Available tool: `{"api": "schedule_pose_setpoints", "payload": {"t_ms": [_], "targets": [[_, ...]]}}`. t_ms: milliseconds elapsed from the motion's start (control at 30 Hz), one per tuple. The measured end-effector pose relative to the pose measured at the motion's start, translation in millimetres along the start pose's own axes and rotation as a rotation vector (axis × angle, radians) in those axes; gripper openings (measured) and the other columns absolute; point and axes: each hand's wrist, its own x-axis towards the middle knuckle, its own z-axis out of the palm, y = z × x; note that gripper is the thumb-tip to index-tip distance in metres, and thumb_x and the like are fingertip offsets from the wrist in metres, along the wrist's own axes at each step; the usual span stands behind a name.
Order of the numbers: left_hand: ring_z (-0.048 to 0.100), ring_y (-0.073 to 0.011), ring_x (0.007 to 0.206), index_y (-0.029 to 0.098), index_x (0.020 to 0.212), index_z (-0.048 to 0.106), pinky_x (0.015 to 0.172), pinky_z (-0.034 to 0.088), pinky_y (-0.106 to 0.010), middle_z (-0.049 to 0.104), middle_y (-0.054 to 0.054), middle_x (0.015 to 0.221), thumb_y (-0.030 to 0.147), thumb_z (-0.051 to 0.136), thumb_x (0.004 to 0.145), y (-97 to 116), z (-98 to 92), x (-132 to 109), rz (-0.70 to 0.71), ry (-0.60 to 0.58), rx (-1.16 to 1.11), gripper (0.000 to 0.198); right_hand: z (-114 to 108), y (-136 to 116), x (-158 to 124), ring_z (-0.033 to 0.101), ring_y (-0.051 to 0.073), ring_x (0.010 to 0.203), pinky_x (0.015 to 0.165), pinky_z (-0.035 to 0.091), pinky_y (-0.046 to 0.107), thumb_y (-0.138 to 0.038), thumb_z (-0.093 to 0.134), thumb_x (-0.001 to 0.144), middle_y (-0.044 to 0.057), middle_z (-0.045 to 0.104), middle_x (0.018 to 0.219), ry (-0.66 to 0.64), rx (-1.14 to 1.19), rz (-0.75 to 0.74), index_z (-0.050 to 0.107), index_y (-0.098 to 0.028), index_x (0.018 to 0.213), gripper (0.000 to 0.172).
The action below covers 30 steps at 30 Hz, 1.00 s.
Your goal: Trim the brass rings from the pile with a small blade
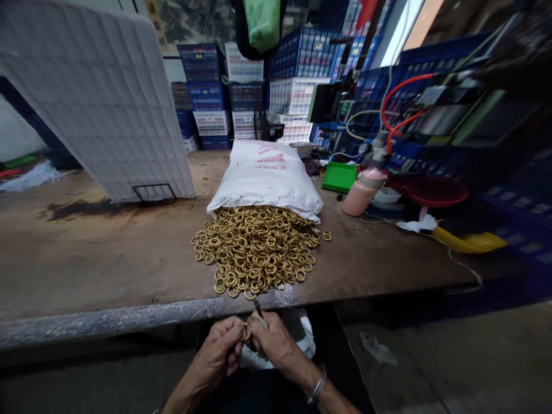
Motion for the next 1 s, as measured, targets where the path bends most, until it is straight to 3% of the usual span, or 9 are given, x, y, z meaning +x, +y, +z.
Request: {"api": "schedule_pose_setpoints", "payload": {"t_ms": [133,367,800,1000], "targets": [[0.026,-0.0012,0.030,0.017,0.066,0.044,0.031,0.022,-0.014,0.040,0.008,0.047,0.044,0.052,0.075,3,4.3,3,0.075,0.107,0.134,0.030,-5,-5,-1,0.030,0.006,0.043,0.044,0.026,0.018,-0.054,0.037,0.080,-0.008,0.033,0.046,0.022,-0.055,-0.028,0.039,-0.018,0.057,0.043],[0.029,-0.0018,0.033,0.017,0.065,0.044,0.034,0.023,-0.014,0.041,0.008,0.049,0.042,0.054,0.073,12,7.6,4,0.082,0.202,0.149,0.028,-7,-19,-3,0.035,0.007,0.049,0.049,0.031,0.019,-0.050,0.040,0.080,-0.006,0.040,0.052,-0.026,-0.128,-0.027,0.045,-0.017,0.065,0.037],[0.029,-0.0033,0.037,0.016,0.063,0.045,0.039,0.025,-0.016,0.038,0.008,0.048,0.041,0.053,0.074,14,11.0,12,0.126,0.262,0.209,0.028,-10,-21,-1,0.038,0.008,0.053,0.052,0.033,0.020,-0.047,0.041,0.080,-0.005,0.042,0.055,-0.012,-0.154,0.033,0.048,-0.017,0.068,0.034],[0.028,-0.0031,0.037,0.016,0.063,0.045,0.038,0.024,-0.016,0.040,0.007,0.049,0.041,0.054,0.075,10,11.6,15,0.106,0.218,0.224,0.029,-13,-13,1,0.039,0.009,0.052,0.053,0.034,0.020,-0.048,0.040,0.079,-0.005,0.041,0.052,0.039,-0.161,0.025,0.046,-0.018,0.064,0.034]]}}
